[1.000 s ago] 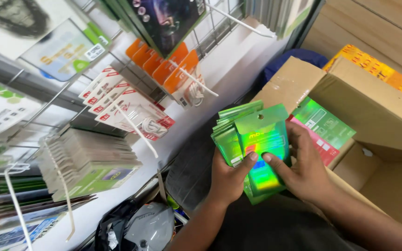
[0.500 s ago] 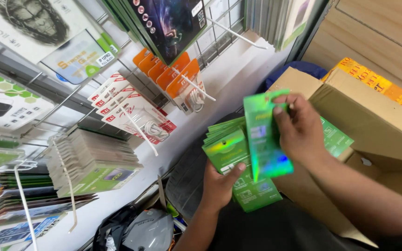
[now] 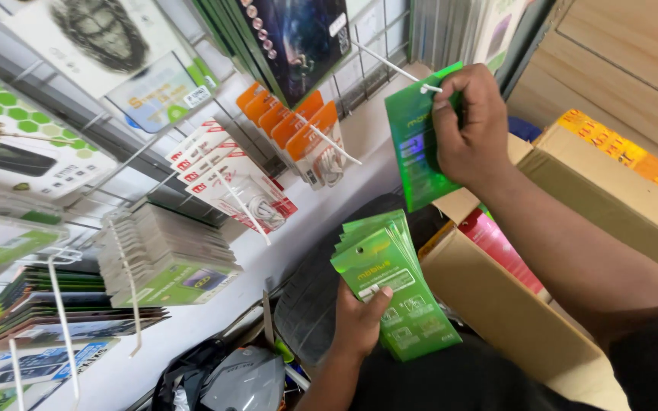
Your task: The person takes packaged phone screen protectors out of a cardboard box, opens the retail hanging packs, and hangs them one by one on the wire display hooks of a wall-mounted accessory rack. They continue pulling more packs from the box and placing them onto the display hooks.
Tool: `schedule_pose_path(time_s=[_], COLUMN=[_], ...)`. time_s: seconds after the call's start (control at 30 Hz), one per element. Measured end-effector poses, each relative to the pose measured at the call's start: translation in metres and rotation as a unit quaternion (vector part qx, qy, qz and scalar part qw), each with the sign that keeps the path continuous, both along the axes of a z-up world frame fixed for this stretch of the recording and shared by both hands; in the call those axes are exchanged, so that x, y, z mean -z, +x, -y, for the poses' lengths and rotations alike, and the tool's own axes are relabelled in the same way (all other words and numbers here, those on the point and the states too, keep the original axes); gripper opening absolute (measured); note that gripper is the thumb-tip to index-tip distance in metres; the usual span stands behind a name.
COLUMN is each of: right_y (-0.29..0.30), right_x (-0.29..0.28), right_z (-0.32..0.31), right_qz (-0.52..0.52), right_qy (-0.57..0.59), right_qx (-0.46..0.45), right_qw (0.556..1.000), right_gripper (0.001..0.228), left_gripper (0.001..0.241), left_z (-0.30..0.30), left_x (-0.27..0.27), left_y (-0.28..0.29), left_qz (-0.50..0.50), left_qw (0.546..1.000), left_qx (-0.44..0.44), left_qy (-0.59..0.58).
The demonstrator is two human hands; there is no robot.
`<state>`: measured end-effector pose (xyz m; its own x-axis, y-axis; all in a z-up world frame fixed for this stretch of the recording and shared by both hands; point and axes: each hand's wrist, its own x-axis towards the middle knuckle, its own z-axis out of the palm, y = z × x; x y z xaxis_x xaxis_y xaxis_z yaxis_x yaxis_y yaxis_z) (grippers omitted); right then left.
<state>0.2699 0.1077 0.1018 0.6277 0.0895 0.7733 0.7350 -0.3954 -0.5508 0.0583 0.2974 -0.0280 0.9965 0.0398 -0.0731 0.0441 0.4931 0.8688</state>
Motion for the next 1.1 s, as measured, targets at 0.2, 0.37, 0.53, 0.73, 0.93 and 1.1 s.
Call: schedule_pose_path(time_s=[0.2,0.37,0.53,0.73,0.93,1.1], right_y=[0.057,0.090,0.054,-0.076,-0.124,-0.113], right_x=[-0.004,0.012,0.024,0.040,0.051,0.035], right_z=[-0.052,-0.074,-0.057,-0.025,-0.018,-0.005], right_qz=[0.045,-0.009,-0.018,-0.334,-0.460,-0.493], right_qy=[-0.074,-0.109,-0.159,-0.031,-0.013,0.131], right_qx=[-0.024,-0.061,-0.023,-0.095,-0.058,-0.163], right_qw=[0.996,0.992,0.987,0.937,0.886,0.845], right_gripper=[0.035,0.063,0.073,0.029,0.048,0.022], left_gripper=[0.057,0.053,0.049,0.050,0.055,0.051], left_z=[0.001,-0.001,-0.001,0.002,0.008,0.006], left_x=[0.000,-0.002,-0.016,-0.026,-0.043,-0.018], left_y=[-0.002,-0.008,-0.004,0.005,0.010,0.010], left_qz=[-0.006,-0.023,0.008,-0.009,0.004,0.031], left_qw=[0.998,0.999,0.999,1.000,0.999,0.996], left_qx=[0.003,0.008,-0.005,-0.006,-0.008,-0.021], left_qy=[0.055,0.038,0.051,0.022,0.049,0.081])
